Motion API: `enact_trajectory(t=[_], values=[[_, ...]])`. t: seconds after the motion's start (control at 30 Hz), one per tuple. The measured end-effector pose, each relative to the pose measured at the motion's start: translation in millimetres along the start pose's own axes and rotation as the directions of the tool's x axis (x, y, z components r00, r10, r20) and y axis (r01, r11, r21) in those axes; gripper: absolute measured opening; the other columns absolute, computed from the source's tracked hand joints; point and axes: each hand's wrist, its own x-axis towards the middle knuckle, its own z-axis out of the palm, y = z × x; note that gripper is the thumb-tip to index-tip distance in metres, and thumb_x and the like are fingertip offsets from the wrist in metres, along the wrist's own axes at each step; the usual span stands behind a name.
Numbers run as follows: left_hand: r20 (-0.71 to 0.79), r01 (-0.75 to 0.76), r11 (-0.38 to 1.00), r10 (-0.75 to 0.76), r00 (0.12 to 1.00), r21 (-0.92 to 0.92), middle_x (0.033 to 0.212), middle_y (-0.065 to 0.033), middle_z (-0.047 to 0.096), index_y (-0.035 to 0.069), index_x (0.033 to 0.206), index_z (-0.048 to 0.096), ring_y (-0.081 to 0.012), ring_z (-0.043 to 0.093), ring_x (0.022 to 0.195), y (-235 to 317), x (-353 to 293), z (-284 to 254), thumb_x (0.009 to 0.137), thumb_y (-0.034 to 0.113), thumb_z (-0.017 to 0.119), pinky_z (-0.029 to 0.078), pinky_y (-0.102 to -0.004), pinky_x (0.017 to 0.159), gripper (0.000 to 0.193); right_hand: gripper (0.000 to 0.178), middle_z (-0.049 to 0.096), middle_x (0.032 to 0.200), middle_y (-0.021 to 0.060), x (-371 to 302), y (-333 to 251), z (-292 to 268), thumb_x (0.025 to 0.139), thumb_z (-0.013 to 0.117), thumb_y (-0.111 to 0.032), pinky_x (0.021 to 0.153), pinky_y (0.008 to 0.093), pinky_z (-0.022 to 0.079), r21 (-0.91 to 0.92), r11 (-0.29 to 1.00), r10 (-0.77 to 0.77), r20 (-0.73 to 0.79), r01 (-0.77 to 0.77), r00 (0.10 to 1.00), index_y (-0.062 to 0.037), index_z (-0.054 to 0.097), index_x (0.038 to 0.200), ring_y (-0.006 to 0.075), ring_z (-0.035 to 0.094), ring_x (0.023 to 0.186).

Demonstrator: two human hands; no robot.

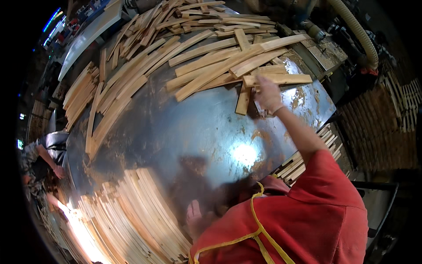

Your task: The person picks up thin wooden planks from a scattered pile on a metal table and stacks them neatly. The person handles the planks one by one, aligning them into a growing stack on the left side of the workspace.

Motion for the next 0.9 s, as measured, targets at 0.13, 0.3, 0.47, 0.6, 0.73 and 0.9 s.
enact_trajectory(t=[0.13, 0.3, 0.47, 0.6, 0.73, 0.9], values=[[0.147, -0.043, 0.997, 0.033, 0.989, 0.061, 0.16, -0.024, 0.048, 0.006, 0.158, 0.048, -0.043, 0.049, 0.144, 79.5, 67.8, -22.0, 0.088, 0.035, 0.075, 0.04, -0.0511, 0.12, 0.081, 0.067, 0.067, 0.133, 0.0163, 65.0, 106.4, 22.5, 0.079, 0.085, -0.029, 0.108, 0.0476, 0.051, -0.429, 0.903, 0.067, 0.222, 0.036, 0.973, -0.0128, 0.062, 0.14, 0.0363, 0.064, 0.125], [0.118, -0.128, 0.986, 0.14, 0.983, -0.107, 0.158, -0.0256, 0.05, 0.004, 0.158, 0.047, -0.0439, 0.053, 0.141, 142.5, 136.7, -33.7, 0.089, 0.032, 0.077, 0.042, -0.0475, 0.119, 0.081, 0.072, 0.077, 0.099, 0.0152, 75.0, -4.9, -54.2, 0.077, 0.082, -0.059, 0.077, 0.0467, 0.06, -0.224, 0.87, -0.167, 0.706, 0.44, 0.688, -0.0098, 0.07, 0.127, 0.0357, 0.076, 0.09], [0.217, 0.032, 0.682, 0.188, 0.958, -0.731, 0.137, -0.0143, 0.065, 0.003, 0.148, 0.055, -0.0269, 0.067, 0.118, 148.8, 187.4, 24.0, 0.096, 0.022, 0.077, 0.057, -0.0399, 0.096, 0.06, 0.103, 0.075, 0.112, 0.0259, 74.1, -125.6, -28.2, 0.085, 0.075, -0.069, 0.092, 0.0521, 0.057, 0.462, 0.865, -0.475, 0.63, 0.195, 0.615, -0.0085, 0.04, 0.16, 0.0453, 0.073, 0.108], [0.377, 0.367, 0.181, 0.027, 0.926, -0.912, 0.116, -0.0087, 0.073, 0.002, 0.134, 0.065, -0.0199, 0.069, 0.105, 109.8, 216.1, 29.1, 0.094, 0.025, 0.079, 0.056, -0.0355, 0.09, 0.049, 0.101, 0.061, 0.147, 0.0289, 144.9, -143.5, 50.0, 0.084, 0.084, -0.054, 0.111, 0.0476, 0.051, 0.494, 0.786, -0.565, 0.329, 0.372, 0.756, -0.004, 0.04, 0.161, 0.0386, 0.063, 0.133], [0.331, 0.413, 0.178, -0.361, 0.872, -0.893, 0.091, -0.0048, 0.07, 0.004, 0.117, 0.069, -0.0154, 0.066, 0.082, 82.1, 191.5, 16.5, 0.094, 0.023, 0.077, 0.054, -0.034, 0.076, 0.031, 0.079, 0.071, 0.132, 0.022, 159.9, -164.9, 90.2, 0.083, 0.083, -0.046, 0.1, 0.0489, 0.056, -0.062, 0.776, -0.497, 0.553, 0.627, 0.669, -0.0059, 0.055, 0.145, 0.0403, 0.068, 0.121], [0.128, 0.466, 0.488, -0.577, 0.807, -0.738, 0.096, -0.0118, 0.074, 0.001, 0.122, 0.068, -0.0254, 0.072, 0.091, 45.9, 114.9, -14.4, 0.096, 0.024, 0.07, 0.056, -0.0401, 0.08, 0.035, 0.083, 0.078, 0.114, 0.0192, 85.4, -204.8, 77.5, 0.084, 0.078, -0.058, 0.091, 0.0486, 0.057, 0.15, 0.73, -0.472, 0.816, 0.667, 0.333, -0.0072, 0.055, 0.146, 0.0384, 0.075, 0.104]])
